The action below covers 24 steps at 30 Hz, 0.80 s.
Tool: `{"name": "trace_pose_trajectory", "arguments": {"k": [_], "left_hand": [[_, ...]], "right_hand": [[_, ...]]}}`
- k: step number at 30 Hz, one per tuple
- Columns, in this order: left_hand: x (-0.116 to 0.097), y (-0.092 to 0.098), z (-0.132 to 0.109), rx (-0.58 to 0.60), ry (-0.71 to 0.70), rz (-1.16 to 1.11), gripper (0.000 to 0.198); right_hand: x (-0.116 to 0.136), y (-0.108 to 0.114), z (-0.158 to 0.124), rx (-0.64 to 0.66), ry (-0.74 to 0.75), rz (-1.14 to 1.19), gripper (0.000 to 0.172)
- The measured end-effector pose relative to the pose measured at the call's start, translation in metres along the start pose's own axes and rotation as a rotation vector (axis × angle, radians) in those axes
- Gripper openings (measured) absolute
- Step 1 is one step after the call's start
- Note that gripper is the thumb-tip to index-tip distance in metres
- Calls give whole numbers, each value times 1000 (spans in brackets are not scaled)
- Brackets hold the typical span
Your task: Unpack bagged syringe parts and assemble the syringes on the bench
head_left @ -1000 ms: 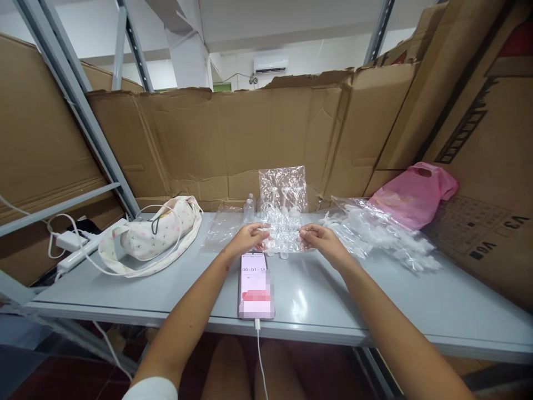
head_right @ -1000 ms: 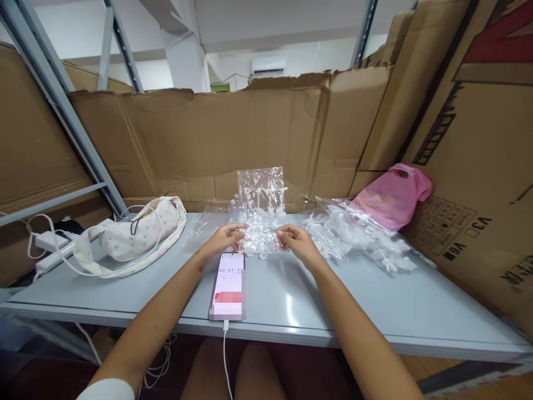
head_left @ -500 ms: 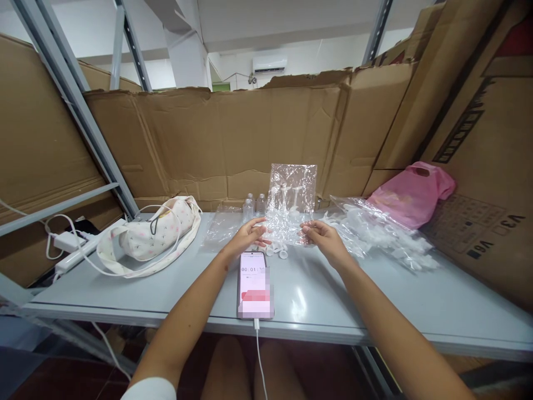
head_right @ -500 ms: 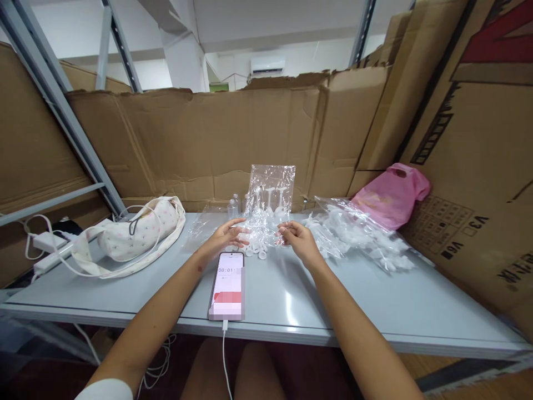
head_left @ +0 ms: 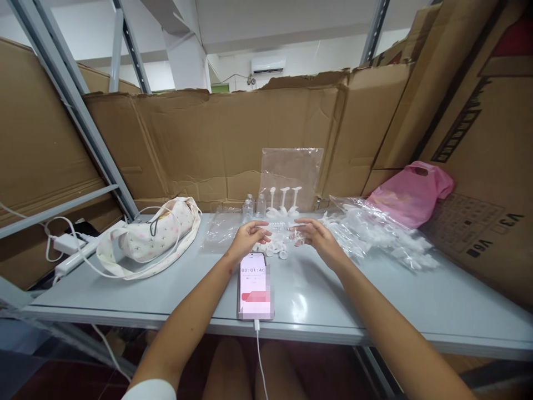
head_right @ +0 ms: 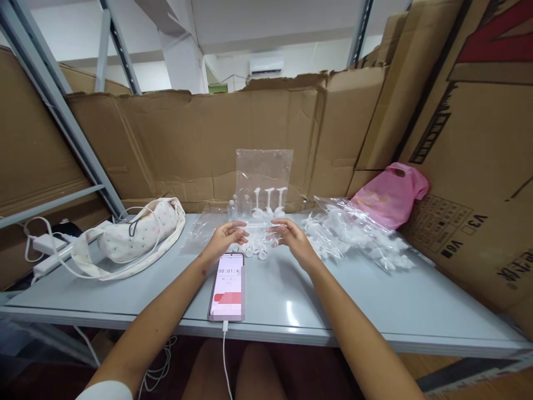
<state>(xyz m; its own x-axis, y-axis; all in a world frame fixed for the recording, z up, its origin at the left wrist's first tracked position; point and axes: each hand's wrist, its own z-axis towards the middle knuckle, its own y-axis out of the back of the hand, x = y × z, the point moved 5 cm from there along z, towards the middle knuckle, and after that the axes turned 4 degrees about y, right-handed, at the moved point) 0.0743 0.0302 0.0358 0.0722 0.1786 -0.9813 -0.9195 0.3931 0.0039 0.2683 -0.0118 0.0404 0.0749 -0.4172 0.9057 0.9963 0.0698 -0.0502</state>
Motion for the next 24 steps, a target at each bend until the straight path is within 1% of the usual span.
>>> {"name": "trace_pose_trajectory", "arguments": {"k": [2, 4, 5, 9, 12, 19, 24], "left_hand": [[-1, 2, 1, -38, -10, -15, 31], [-1, 3, 1, -64, -14, -21, 28], [0, 3, 1, -74, -14, -21, 27], [2, 3, 3, -122, 1, -22, 21], [3, 5, 5, -147, 3, -38, 20], [2, 10, 7, -137, 25, -71, 24], [3, 9, 5, -82, 53, -51, 30]], "right_hand": [[-1, -4, -1, 52, -8, 17, 49], [-3, -6, -1, 61, -41, -28, 55], [-5, -6, 0, 50, -56, -63, 55], [-10, -4, 2, -4, -83, -154, 41], [-10, -3, 5, -28, -86, -185, 38], [-5, -5, 6, -23, -80, -188, 36], [-6, -4, 6, -24, -59, -190, 35]]}}
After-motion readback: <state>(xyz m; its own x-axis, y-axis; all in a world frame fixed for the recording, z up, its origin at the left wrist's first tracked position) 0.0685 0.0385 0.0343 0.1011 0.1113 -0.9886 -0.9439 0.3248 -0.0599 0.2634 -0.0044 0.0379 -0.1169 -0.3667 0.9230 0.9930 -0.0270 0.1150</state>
